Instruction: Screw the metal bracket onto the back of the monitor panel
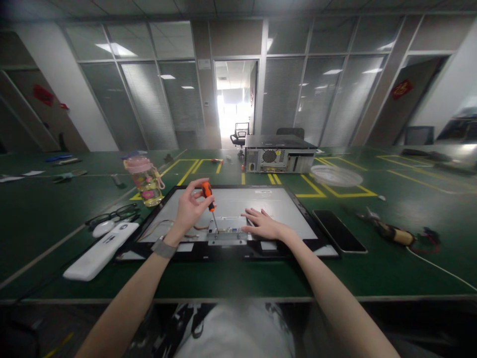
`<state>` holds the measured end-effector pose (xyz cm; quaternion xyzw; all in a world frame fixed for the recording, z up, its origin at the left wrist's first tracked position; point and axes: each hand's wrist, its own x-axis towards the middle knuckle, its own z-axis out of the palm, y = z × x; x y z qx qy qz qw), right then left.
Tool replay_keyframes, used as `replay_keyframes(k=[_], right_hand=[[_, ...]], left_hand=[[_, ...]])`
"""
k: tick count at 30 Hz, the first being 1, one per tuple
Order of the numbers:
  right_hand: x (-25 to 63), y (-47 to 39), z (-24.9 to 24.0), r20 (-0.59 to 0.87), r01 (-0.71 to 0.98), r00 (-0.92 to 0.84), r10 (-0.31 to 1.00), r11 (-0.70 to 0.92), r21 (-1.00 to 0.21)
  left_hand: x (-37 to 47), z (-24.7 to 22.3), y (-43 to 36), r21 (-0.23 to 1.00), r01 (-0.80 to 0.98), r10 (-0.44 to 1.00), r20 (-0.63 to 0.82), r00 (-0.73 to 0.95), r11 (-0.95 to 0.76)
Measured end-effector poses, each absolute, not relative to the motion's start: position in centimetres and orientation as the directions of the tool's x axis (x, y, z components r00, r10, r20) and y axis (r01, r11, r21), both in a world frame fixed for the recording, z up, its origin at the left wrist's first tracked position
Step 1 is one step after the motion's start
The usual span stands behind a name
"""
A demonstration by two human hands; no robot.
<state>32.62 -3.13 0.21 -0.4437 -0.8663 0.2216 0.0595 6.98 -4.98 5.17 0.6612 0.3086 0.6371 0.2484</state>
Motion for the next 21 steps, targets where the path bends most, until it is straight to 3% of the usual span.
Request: replay_keyframes(k=[5,21], right_hand=[[32.61,-3.22,0.38,-0.104,0.748,-0.597,0.795,0.505,-0.43],[32.82,-2.75,-0.2,-0.096,0.746,-0.603,0.792,0.517,-0.421]], left_hand=[[6.31,5.08,-4.75,0.722,0.164,0.74,0.664,0.107,-0.672],[6.98,4.84,-5.2,0.635,0.27,0.681,0.719,0.137,-0.724]])
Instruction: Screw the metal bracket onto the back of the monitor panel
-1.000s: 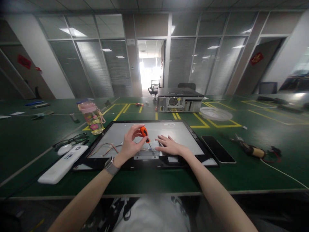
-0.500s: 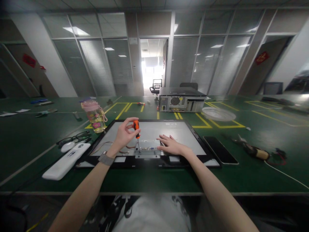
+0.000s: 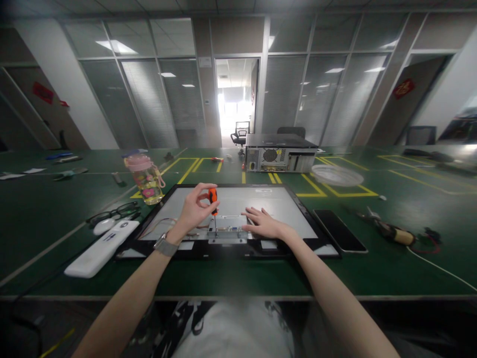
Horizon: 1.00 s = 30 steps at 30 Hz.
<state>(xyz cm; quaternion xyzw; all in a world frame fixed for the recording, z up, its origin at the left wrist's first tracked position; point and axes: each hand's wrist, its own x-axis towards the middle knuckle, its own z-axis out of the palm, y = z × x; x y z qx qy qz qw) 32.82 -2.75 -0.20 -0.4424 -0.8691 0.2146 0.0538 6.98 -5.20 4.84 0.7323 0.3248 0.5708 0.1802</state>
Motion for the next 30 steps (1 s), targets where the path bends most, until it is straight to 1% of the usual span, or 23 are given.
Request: replay_keyframes(k=[3,6,9,11,15,17,20,23,26,30], right_hand=[[32.8,-2.8,-0.1,-0.101,0.746,-0.604,0.791,0.516,-0.42],[32.7,-3.0,0.1,-0.095,0.746,-0.6,0.795,0.512,-0.426],[32.6,-3.2,0.3,-0.096,0.747,-0.597,0.796,0.508,-0.429],[32.6,-3.2,0.3,-0.1,0.746,-0.599,0.794,0.508,-0.431],[32.6,-3.2,0.4,-0.103,0.748,-0.596,0.796,0.505,-0.431],[32.5,-3.3,0.4,-0.106,0.752,-0.592,0.799,0.501,-0.429],[32.5,-3.3,0.4,-0.111,0.753,-0.594,0.797,0.502,-0.425],[32.5,-3.2,0.4,-0.107,0.75,-0.596,0.796,0.504,-0.428],[32.6,-3.2,0.4,-0.105,0.75,-0.594,0.798,0.501,-0.433],[32.6,-3.2,0.4,-0.108,0.75,-0.594,0.797,0.499,-0.434]], left_hand=[[7.1,5.0,-5.5,0.616,0.294,0.669,0.731,0.134,-0.731],[7.2,5.2,-6.0,0.571,0.333,0.64,0.754,0.15,-0.75],[7.2,5.4,-6.4,0.527,0.337,0.608,0.767,0.205,-0.78],[7.1,5.5,-6.6,0.523,0.317,0.6,0.763,0.239,-0.791],[6.8,5.6,-6.6,0.447,0.387,0.548,0.81,0.206,-0.807],[6.7,5.6,-6.5,0.416,0.41,0.531,0.818,0.221,-0.812],[6.6,5.7,-6.5,0.429,0.407,0.55,0.798,0.247,-0.806],[6.7,5.8,-6.5,0.437,0.409,0.553,0.802,0.226,-0.801],[6.6,5.9,-6.5,0.442,0.391,0.557,0.79,0.258,-0.807],[6.4,5.9,-6.3,0.493,0.367,0.597,0.757,0.265,-0.789]])
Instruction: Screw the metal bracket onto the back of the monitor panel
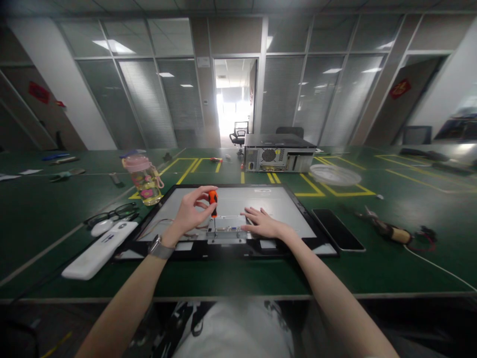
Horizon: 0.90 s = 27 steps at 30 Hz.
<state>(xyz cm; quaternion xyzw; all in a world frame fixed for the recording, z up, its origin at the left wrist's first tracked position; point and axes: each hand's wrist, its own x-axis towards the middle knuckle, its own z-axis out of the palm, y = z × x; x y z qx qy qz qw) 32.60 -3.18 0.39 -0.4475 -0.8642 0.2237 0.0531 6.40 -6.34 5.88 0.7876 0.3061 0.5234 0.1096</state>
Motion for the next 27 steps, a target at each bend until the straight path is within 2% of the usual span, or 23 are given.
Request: replay_keyframes(k=[4,6,8,10,12,13,15,18,20,22,27], right_hand=[[32.7,-3.1,0.3,-0.102,0.749,-0.596,0.796,0.506,-0.428],[32.7,-3.1,0.3,-0.097,0.747,-0.598,0.796,0.509,-0.428],[32.7,-3.1,0.3,-0.094,0.743,-0.601,0.793,0.513,-0.43],[32.7,-3.1,0.2,-0.087,0.739,-0.604,0.792,0.516,-0.433],[32.7,-3.1,0.2,-0.081,0.736,-0.604,0.793,0.516,-0.439],[32.7,-3.1,0.1,-0.079,0.735,-0.603,0.793,0.515,-0.441],[32.8,-3.0,0.1,-0.079,0.734,-0.602,0.795,0.512,-0.446],[32.8,-3.0,0.0,-0.077,0.729,-0.601,0.795,0.507,-0.459],[32.8,-3.0,0.0,-0.076,0.727,-0.6,0.796,0.504,-0.466],[32.9,-2.9,-0.1,-0.074,0.727,-0.599,0.797,0.503,-0.467],[32.9,-2.6,-0.5,-0.06,0.72,-0.599,0.799,0.504,-0.477]], left_hand=[[6.1,5.8,-5.5,0.636,0.278,0.688,0.706,0.166,-0.72],[5.7,5.8,-4.6,0.726,0.125,0.734,0.678,0.026,-0.676],[4.9,5.8,-3.6,0.76,0.006,0.753,0.645,-0.129,-0.65],[3.8,5.7,-2.7,0.764,0.01,0.736,0.625,-0.261,-0.645],[2.7,5.6,-2.0,0.742,0.141,0.677,0.66,-0.325,-0.656],[2.1,5.6,-1.8,0.711,0.251,0.638,0.701,-0.318,-0.656],[1.3,5.3,-1.4,0.643,0.448,0.634,0.748,-0.195,-0.621],[0.7,4.3,-0.9,0.59,0.601,0.779,0.621,0.089,-0.539],[0.5,3.5,-0.5,0.519,0.698,0.833,0.513,0.208,-0.493],[0.3,2.6,-0.1,0.484,0.759,0.887,0.376,0.267,-0.434],[-0.3,1.3,0.7,0.49,0.775,0.914,0.277,0.296,-0.4]])
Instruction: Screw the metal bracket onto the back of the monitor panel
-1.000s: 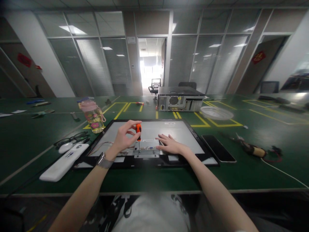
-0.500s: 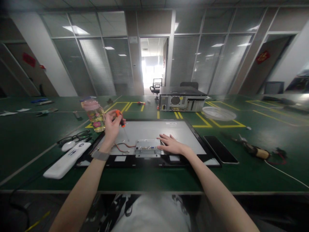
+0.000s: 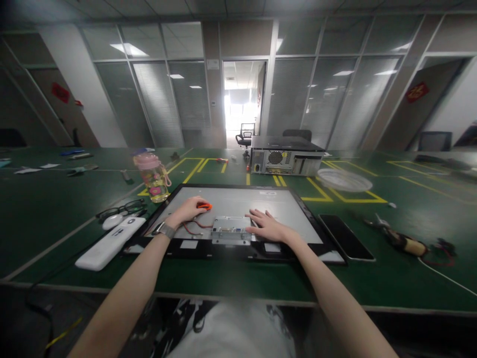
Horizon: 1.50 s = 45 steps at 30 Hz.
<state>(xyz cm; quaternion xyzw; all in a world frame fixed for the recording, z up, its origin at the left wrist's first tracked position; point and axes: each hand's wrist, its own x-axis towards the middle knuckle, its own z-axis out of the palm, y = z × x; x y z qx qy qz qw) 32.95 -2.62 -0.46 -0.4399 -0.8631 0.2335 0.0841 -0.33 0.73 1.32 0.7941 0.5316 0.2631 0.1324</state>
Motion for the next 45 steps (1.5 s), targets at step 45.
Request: replay_keyframes(k=[45], right_hand=[[32.3,-3.2,0.8,0.196,0.558,-0.596,0.779,0.577,-0.597]], left_hand=[[3.2,2.9,-3.0,0.555,0.635,0.801,0.101,0.59,-0.537]])
